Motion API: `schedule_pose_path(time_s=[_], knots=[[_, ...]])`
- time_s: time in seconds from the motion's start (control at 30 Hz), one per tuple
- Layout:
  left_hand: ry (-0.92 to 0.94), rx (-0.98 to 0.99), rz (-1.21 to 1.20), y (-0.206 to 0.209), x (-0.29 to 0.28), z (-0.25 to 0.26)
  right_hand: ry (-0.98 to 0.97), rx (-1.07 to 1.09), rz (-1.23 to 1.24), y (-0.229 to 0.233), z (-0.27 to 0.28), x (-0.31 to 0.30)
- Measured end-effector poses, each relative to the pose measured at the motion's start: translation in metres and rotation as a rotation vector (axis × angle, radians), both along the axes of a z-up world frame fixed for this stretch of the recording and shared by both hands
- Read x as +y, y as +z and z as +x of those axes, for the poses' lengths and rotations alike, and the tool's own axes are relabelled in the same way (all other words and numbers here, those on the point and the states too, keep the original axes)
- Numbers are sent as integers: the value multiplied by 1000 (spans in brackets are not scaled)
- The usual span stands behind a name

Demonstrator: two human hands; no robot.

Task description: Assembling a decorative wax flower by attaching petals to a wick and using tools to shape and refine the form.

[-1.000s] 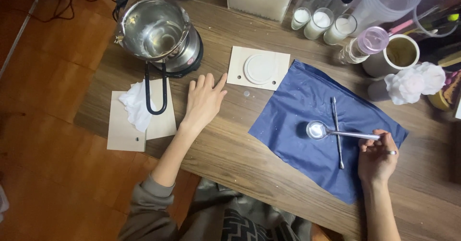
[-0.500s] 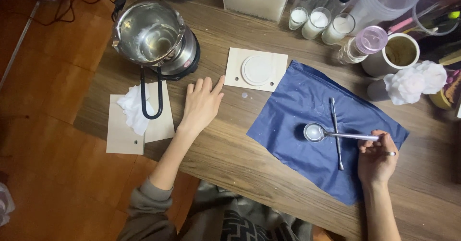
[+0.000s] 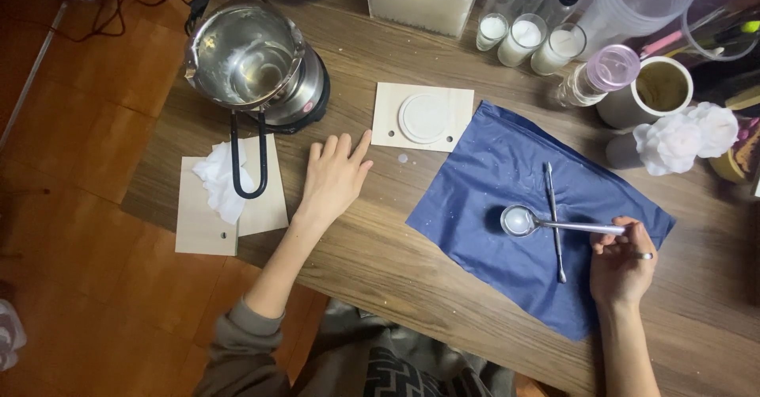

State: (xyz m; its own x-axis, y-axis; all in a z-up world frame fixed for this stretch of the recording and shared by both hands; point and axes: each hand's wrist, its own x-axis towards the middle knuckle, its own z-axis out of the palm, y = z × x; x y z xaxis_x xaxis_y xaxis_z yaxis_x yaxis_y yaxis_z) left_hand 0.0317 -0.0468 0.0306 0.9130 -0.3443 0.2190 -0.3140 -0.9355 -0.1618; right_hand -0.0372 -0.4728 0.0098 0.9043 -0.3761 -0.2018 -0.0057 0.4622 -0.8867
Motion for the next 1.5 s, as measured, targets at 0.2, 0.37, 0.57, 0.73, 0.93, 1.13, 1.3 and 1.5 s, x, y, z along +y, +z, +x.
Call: schedule_pose_path(time_s=[0.2,0.37,0.57,0.73,0.93,1.13,1.3,1.5], knots=[[-14,31,-21,3,-2,-7,6,10,-16,0,0,0],[-23,19,-40,7,-5,-11,5,-4,6,-4,1,-3],[43,-34,-9,9,-9,-2,-3,8,-9,-1,0,0],[71,-35,0,9,-8,5,-15,0,6,-3,0,-1],[71,-88,10,7,-12,3,-15,0,9,2,1,2],[81,-50,12,1,-18,4,5,-33,33,1,0,1],[58,-61,-34,7,-19,0,7,19,28,4,0,2],[45,-79,-18,12,-17,-5,9,-4,36,-2,1,-2]])
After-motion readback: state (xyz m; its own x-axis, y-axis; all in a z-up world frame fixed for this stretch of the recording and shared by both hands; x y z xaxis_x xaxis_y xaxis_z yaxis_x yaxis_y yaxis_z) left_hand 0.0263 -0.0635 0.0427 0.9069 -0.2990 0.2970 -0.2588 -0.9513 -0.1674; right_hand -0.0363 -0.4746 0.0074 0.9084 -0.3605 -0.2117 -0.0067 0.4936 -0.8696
